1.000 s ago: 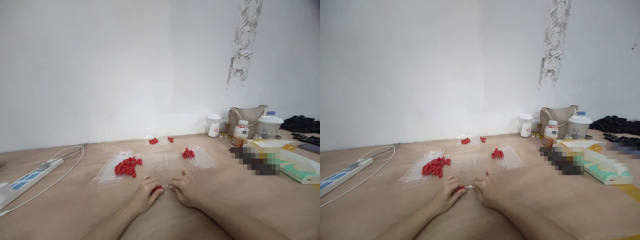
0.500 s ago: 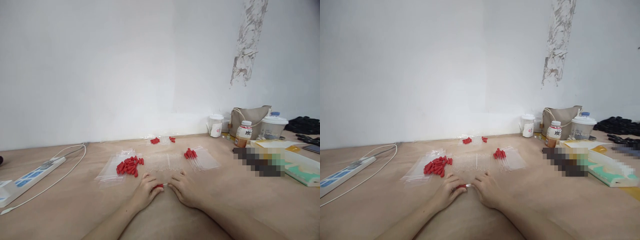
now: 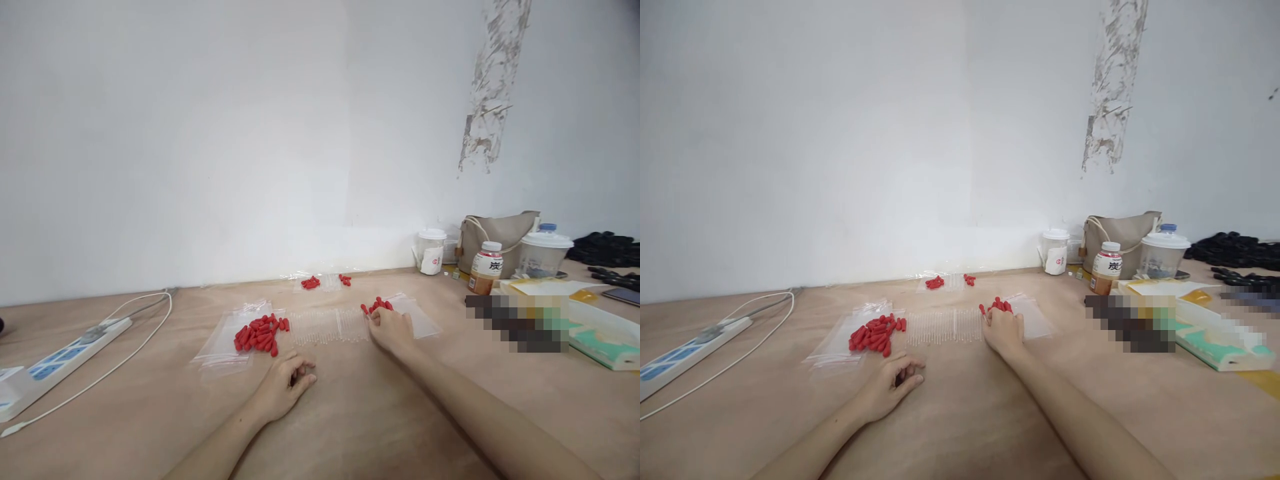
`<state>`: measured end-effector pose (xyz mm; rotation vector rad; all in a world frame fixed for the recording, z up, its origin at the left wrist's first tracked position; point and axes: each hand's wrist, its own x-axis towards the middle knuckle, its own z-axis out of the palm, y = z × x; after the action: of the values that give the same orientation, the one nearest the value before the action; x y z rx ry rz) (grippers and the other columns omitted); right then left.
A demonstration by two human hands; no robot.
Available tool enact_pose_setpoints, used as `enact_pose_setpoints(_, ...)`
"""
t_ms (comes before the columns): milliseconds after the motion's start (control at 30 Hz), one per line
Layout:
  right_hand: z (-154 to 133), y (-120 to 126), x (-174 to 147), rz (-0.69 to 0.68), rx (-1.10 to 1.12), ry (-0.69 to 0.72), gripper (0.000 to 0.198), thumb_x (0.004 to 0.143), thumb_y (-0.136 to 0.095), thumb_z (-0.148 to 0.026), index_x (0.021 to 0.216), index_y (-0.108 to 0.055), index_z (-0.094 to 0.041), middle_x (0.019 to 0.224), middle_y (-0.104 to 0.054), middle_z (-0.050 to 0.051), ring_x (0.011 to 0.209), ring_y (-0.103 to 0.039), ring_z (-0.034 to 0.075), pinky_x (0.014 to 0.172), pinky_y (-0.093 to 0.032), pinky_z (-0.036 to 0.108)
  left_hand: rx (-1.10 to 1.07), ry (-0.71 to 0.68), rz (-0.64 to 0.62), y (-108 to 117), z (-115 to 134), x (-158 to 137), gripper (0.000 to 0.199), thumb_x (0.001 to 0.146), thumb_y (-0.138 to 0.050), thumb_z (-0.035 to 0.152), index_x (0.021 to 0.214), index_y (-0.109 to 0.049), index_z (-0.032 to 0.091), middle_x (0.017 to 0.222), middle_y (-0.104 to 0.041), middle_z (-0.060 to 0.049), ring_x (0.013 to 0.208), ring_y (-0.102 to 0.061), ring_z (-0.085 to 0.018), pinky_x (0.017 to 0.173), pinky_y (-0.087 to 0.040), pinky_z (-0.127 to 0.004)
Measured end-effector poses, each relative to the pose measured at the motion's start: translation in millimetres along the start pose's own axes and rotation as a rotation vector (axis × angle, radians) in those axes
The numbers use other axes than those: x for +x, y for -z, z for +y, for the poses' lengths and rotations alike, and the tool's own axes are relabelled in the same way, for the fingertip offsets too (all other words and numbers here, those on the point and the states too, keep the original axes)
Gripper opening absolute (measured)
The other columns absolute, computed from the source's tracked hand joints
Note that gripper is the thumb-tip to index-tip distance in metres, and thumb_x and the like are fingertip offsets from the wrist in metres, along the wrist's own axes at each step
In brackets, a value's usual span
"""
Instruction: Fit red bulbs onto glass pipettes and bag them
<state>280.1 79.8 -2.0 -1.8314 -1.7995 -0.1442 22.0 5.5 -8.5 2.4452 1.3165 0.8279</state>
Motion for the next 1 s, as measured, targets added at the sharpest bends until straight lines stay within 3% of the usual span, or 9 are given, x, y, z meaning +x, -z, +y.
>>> enact_pose_setpoints(233,-0.8,-18.1,1.8,-0.005,-0.074,-0.063,0.039,0.085,-0.028,-0.040,0.069,-0.057,-0.019,0.064,-0.064,0.004,0.067,-0.058,0.020,0.071,-0.025,0.036,-0.011,0.017,-0.031,0.7,-1.4,-1.0,0.017,0.080,-0.049,0.029,0.092,-0.058,0.020,0.073,-0.051,0.000,0.064,-0.049,-0.012,0.059,-0.039,-0.022)
enact_pose_setpoints(367,-1.5,-14.6,3.5,-0.029,-0.074,-0.042,0.032,0.083,-0.032,-0.036,0.073,-0.058,-0.019,0.068,-0.064,0.004,0.070,-0.057,0.020,0.072,-0.024,0.037,-0.005,0.015,-0.039,0.1,-2.5,-1.3,0.018,0.080,-0.050,0.028,0.093,-0.058,0.020,0.074,-0.052,-0.001,0.065,-0.049,-0.012,0.059,-0.039,-0.022)
enact_pose_setpoints(567,-12.6,-13.3,17.4,-0.185,-0.144,-0.060,0.032,0.082,-0.034,-0.031,0.077,-0.062,-0.018,0.077,-0.063,0.009,0.078,-0.056,0.022,0.074,-0.024,0.038,0.009,0.002,-0.028,1.5,-0.4,-1.7,0.016,0.079,-0.051,0.026,0.091,-0.059,0.019,0.074,-0.052,-0.001,0.067,-0.050,-0.013,0.061,-0.039,-0.023)
enact_pose_setpoints(800,-17.7,-25.2,37.7,-0.304,-0.193,-0.093,0.016,0.066,-0.051,-0.015,0.075,-0.064,-0.015,0.078,-0.063,0.012,0.079,-0.056,0.024,0.070,-0.026,0.037,0.028,0.004,-0.021,-1.4,2.5,-2.2,0.015,0.079,-0.051,0.025,0.090,-0.058,0.019,0.074,-0.053,-0.001,0.067,-0.051,-0.013,0.060,-0.039,-0.022)
enact_pose_setpoints(900,-19.2,-27.8,38.7,-0.312,-0.209,-0.069,0.017,0.066,-0.049,-0.010,0.073,-0.064,-0.015,0.077,-0.064,0.012,0.082,-0.056,0.025,0.072,-0.025,0.039,0.132,0.053,0.079,3.5,-1.8,-1.1,0.010,0.078,-0.050,0.025,0.082,-0.056,0.018,0.073,-0.054,-0.002,0.067,-0.051,-0.014,0.060,-0.039,-0.023)
enact_pose_setpoints(1000,-21.3,-23.2,31.5,-0.282,-0.210,-0.031,0.020,0.071,-0.044,-0.010,0.073,-0.064,-0.014,0.079,-0.064,0.013,0.087,-0.055,0.025,0.074,-0.025,0.038,0.370,0.151,0.240,16.0,-9.4,-0.4,0.010,0.077,-0.050,0.025,0.072,-0.051,0.017,0.072,-0.053,-0.003,0.071,-0.051,-0.018,0.063,-0.038,-0.027)
